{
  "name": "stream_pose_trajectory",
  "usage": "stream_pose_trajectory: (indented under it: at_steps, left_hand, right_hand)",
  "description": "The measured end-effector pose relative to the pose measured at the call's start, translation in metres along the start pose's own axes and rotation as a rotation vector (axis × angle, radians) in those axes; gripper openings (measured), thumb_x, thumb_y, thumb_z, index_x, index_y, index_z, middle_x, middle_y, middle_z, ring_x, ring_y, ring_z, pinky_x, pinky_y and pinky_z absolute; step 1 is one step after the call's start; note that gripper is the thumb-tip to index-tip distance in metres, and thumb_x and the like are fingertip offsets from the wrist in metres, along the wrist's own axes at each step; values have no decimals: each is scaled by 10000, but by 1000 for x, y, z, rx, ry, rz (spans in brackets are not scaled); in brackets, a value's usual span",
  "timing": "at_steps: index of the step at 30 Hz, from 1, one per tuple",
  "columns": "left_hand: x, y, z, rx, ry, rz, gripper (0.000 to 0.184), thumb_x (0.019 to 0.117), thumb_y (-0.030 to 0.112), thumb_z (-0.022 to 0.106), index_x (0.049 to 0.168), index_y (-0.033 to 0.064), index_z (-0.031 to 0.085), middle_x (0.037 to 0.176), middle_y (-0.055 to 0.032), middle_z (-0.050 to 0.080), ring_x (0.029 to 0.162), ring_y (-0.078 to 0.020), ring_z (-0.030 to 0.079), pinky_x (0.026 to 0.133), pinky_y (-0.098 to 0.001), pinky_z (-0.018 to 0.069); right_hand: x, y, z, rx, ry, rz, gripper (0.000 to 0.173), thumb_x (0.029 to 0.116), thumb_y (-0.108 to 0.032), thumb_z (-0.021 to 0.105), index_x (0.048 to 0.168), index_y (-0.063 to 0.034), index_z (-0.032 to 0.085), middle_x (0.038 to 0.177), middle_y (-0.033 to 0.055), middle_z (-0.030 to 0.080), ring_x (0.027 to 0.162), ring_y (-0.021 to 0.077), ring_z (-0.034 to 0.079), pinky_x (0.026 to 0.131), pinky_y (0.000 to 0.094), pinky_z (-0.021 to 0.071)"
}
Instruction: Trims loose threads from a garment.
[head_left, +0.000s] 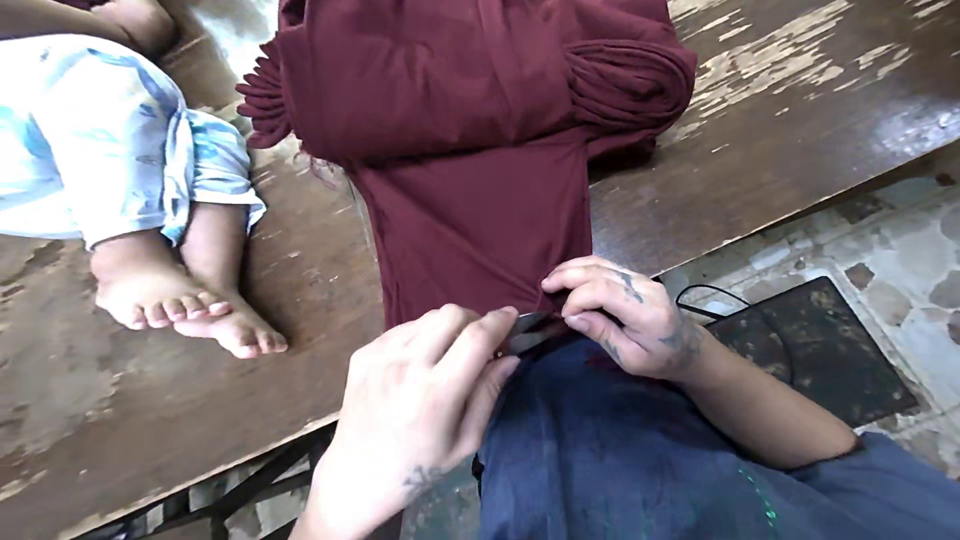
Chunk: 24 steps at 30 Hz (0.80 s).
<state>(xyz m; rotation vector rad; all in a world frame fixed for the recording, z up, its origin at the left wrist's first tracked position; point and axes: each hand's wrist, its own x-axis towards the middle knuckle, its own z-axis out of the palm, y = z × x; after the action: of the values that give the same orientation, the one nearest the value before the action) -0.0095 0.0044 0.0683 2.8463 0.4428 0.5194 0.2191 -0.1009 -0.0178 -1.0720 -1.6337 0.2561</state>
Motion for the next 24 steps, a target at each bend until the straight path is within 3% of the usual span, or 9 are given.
stream_pose_trajectory:
  at_steps: [5, 8, 13, 16, 20, 22, 24]
  left_hand:
    - [6, 10, 3, 160, -24, 63, 284, 1045, 273, 530, 1182, 128, 732, 886, -71, 699, 751, -230, 650, 598, -373, 460]
    - [8, 8, 8, 140, -11, 74, 272, 1049, 232, 518, 1161, 133, 745, 884, -65, 721, 723, -224, 663, 567, -367, 465]
    - [3, 2, 7, 35, 23, 46, 322, 1056, 331, 517, 1179, 118, 725, 915, -73, 712, 772, -189, 666, 622, -347, 488]
    - [0, 8, 7, 28, 58, 59, 289, 1052, 315, 548, 1189, 124, 716, 924, -86, 721, 794, -196, 667, 658, -350, 483]
    - [3, 7, 13, 122, 30, 49, 270, 1050, 236, 521, 1150, 137, 752, 882, -64, 719, 733, -217, 667, 588, -367, 474]
    - [2, 0, 16, 37, 63, 13, 295, 1055, 266, 519, 1152, 113, 752, 888, -69, 723, 735, -192, 672, 592, -349, 489]
    - [2, -8, 22, -174, 119, -60, 370, 1044, 395, 548, 1222, 97, 679, 881, -30, 665, 729, -80, 604, 627, -251, 486]
  right_hand:
    - [1, -3, 0, -18, 2, -11, 238, 1054, -146, 530, 906, -13, 660, 1097, 147, 723, 1196, 219, 659, 1060, 343, 528]
    - [0, -6, -2, -57, 9, -3, 220, 1048, -149, 552, 910, -26, 673, 1103, 138, 673, 1157, 181, 647, 994, 277, 550]
    - [-3, -9, -6, -79, 11, 1, 227, 1050, -164, 556, 903, -32, 669, 1055, 124, 657, 1143, 180, 643, 991, 277, 548]
    - [-3, -10, -6, -71, 10, 7, 227, 1048, -157, 556, 902, -28, 671, 1057, 125, 657, 1142, 182, 643, 990, 280, 550]
    - [-2, -11, -4, -66, 10, -2, 222, 1053, -159, 548, 906, -33, 656, 1090, 127, 647, 1167, 183, 639, 996, 288, 557]
    - [-4, -13, -7, -54, -11, -6, 236, 1060, -167, 532, 906, -35, 653, 1084, 125, 651, 1191, 199, 629, 1024, 313, 544]
    - [-11, -17, -17, 10, -42, -11, 267, 1054, -175, 517, 879, -29, 656, 963, 113, 689, 1136, 220, 656, 1041, 367, 532]
